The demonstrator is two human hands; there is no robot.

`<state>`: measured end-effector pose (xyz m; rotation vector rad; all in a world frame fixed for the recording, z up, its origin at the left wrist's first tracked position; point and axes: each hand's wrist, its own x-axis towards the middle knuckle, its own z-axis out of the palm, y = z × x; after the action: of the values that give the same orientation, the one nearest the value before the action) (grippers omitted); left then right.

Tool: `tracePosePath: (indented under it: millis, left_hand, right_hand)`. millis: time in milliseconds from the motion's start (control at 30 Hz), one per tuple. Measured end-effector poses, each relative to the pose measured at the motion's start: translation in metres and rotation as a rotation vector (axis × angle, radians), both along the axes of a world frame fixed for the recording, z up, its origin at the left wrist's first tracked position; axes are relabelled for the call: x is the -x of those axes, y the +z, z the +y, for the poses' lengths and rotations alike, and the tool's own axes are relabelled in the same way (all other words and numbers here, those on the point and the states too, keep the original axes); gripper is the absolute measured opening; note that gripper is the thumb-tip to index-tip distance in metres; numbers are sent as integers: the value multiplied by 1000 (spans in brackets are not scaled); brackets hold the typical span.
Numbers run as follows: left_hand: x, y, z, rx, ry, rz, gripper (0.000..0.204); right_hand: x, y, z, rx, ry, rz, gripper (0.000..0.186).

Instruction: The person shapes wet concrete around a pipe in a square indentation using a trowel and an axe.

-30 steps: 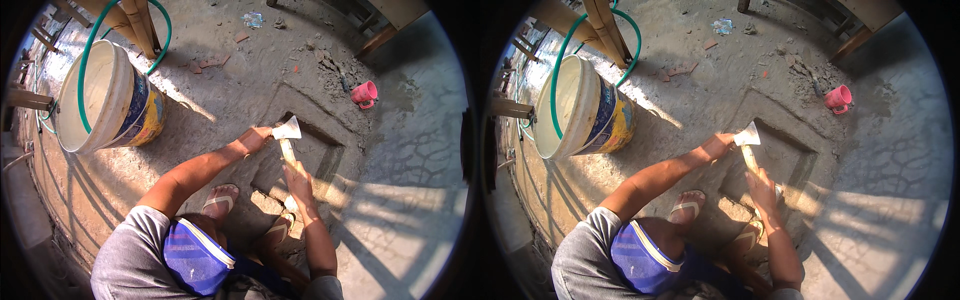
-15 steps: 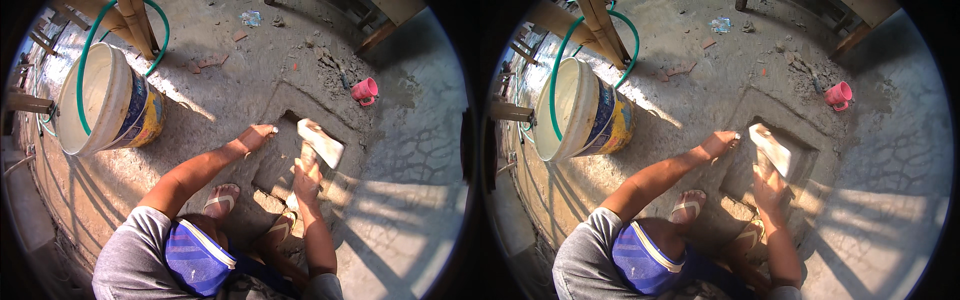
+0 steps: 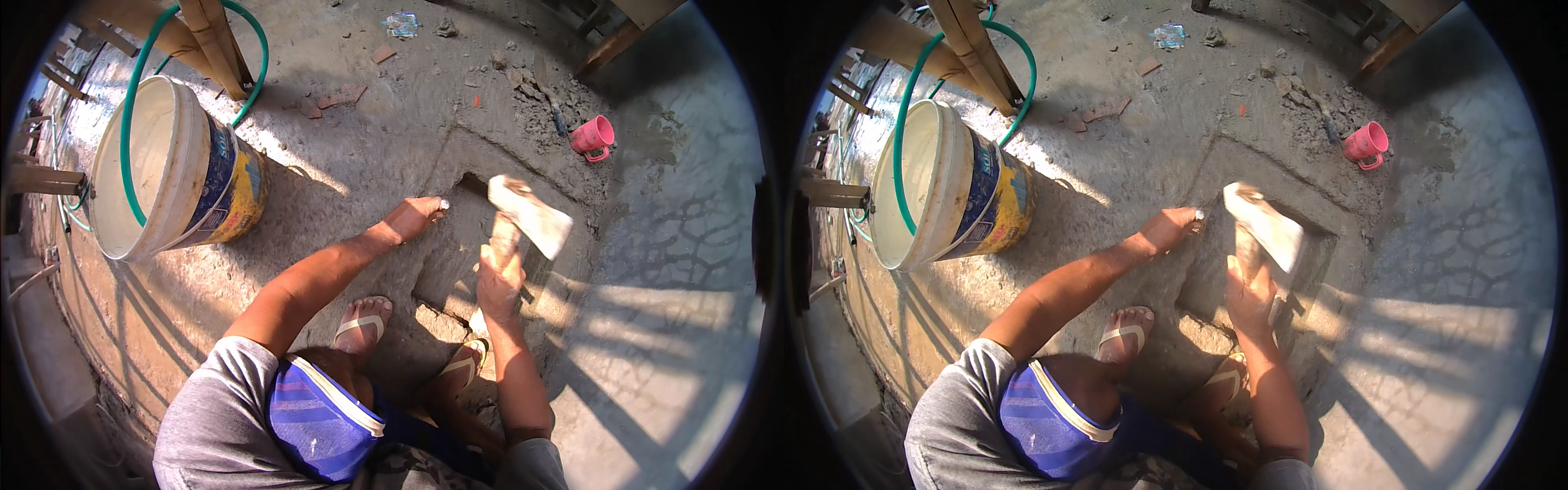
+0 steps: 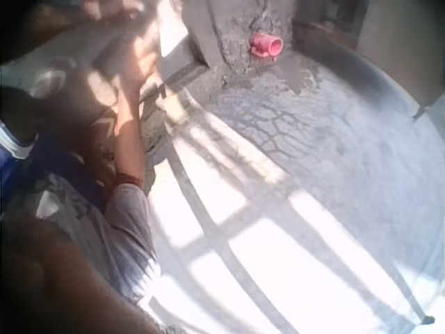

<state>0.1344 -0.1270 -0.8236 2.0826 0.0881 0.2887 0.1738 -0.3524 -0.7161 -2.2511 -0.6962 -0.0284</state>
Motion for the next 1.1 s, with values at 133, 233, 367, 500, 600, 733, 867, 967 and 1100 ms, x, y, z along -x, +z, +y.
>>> tracePosePath:
  millis: [133, 233, 367, 500, 600, 733, 867, 967, 1100]
  left_hand:
    - [12, -10, 13, -75, 19, -23, 6]
    - [16, -14, 8, -16, 0, -30, 3]
    - [17, -13, 9, -38, 20, -98, 2]
    - [7, -6, 2, -18, -2, -48, 5]
    - [11, -11, 1, -61, 40, -106, 7]
    - [15, -20, 7, -24, 8, -41, 7]
    - [14, -19, 6, -91, 23, -46, 4]
    - [13, -19, 6, -80, 0, -35, 5]
    - [6, -8, -6, -32, 41, -189, 8]
  right_hand:
    - [-3, 24, 16, 336, 108, 459, 33]
    - [-14, 78, 29, -128, 43, 605, 22]
    - [-12, 141, 56, -822, 11, 188, 33]
    - [1, 46, 24, -428, 43, 172, 33]
    - [7, -5, 4, 481, 149, 209, 29]
    - [-3, 75, 32, 83, 68, 525, 31]
    - [-10, 138, 54, -675, 39, 273, 26]
    - [-1, 96, 51, -809, 38, 154, 27]
    - [2, 3, -3, 412, 134, 206, 29]
